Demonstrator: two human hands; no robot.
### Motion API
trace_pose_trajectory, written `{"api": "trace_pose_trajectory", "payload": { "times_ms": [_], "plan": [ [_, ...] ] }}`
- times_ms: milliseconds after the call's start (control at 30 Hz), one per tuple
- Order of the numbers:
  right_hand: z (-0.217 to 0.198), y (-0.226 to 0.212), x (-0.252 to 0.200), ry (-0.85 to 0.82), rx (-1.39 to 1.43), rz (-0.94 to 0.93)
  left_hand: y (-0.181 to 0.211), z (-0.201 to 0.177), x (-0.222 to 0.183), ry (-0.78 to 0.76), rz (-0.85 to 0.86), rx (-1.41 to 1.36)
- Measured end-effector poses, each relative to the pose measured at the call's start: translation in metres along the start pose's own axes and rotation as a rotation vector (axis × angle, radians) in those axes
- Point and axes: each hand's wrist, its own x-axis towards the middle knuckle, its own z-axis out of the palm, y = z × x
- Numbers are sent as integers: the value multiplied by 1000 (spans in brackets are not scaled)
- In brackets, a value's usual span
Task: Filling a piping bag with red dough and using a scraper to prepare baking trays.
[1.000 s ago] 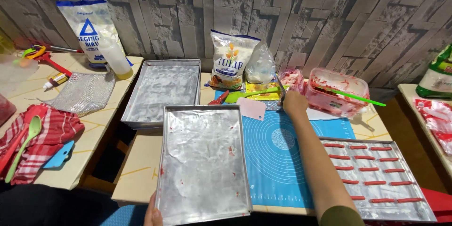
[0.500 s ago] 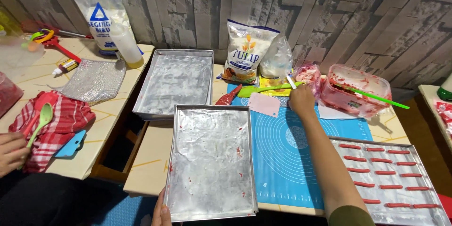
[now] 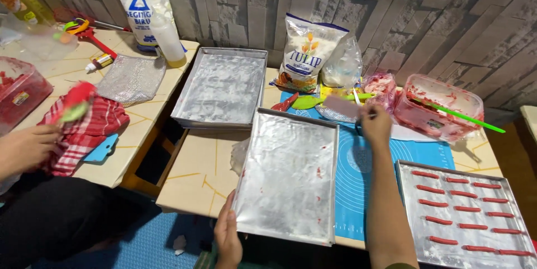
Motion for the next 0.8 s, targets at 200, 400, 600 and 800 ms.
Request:
{"api": "trace_pose_trajectory", "payload": {
  "times_ms": [200, 400, 600, 800],
  "plan": [
    [-49, 70, 18, 504, 322, -182, 2, 51, 8, -174, -38, 93],
    [-48, 56, 8, 470, 480, -69, 10, 75, 26, -392, -64, 513],
    [-50, -16, -28, 24, 756, 367, 58, 88, 69, -479, 2, 970],
    [-50, -35, -47, 103, 440, -9, 40, 137, 143, -608, 301, 871]
  ]
}}
